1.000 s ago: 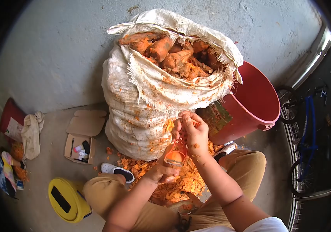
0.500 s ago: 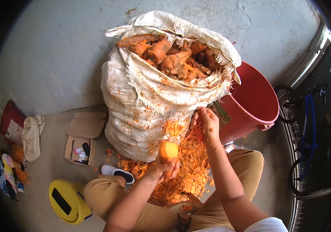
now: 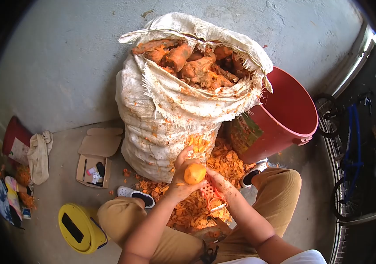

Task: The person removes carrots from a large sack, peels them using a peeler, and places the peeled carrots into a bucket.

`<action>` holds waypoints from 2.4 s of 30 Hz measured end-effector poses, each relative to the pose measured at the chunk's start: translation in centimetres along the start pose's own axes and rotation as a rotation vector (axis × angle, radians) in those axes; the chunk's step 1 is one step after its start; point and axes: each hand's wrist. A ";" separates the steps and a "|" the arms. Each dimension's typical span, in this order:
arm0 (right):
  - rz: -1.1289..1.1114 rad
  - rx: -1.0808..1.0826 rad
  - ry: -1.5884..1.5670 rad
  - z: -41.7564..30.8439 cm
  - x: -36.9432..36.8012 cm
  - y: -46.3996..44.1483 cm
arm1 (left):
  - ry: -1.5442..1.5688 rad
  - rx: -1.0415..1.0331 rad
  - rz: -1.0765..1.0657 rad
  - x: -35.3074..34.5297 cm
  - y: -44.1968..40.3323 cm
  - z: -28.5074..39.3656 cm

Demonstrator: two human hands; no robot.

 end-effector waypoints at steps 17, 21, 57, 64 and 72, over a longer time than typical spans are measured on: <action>0.247 0.368 0.866 -4.9 -4.4 1.9 | 0.855 0.570 0.026 -0.5 0.5 -0.5; 0.385 0.492 0.815 -6.3 -4.9 2.1 | 1.012 0.652 -0.024 0.2 0.4 0.7; 0.384 1.196 0.882 -10.5 -4.6 1.7 | 1.216 0.783 0.025 -0.7 2.2 -0.7; 0.244 1.161 0.593 -9.4 -6.0 2.3 | 1.017 0.916 0.199 -1.0 1.4 -1.1; 0.007 0.800 -0.007 -6.4 -6.7 0.8 | 1.272 0.935 -0.019 -0.5 1.6 -2.0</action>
Point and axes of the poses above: each hand's wrist, its own y-axis away from the middle knuckle, its own x-axis out of the back of the hand, z = x × y, and after that the axes turned 1 degree about -z, right-handed
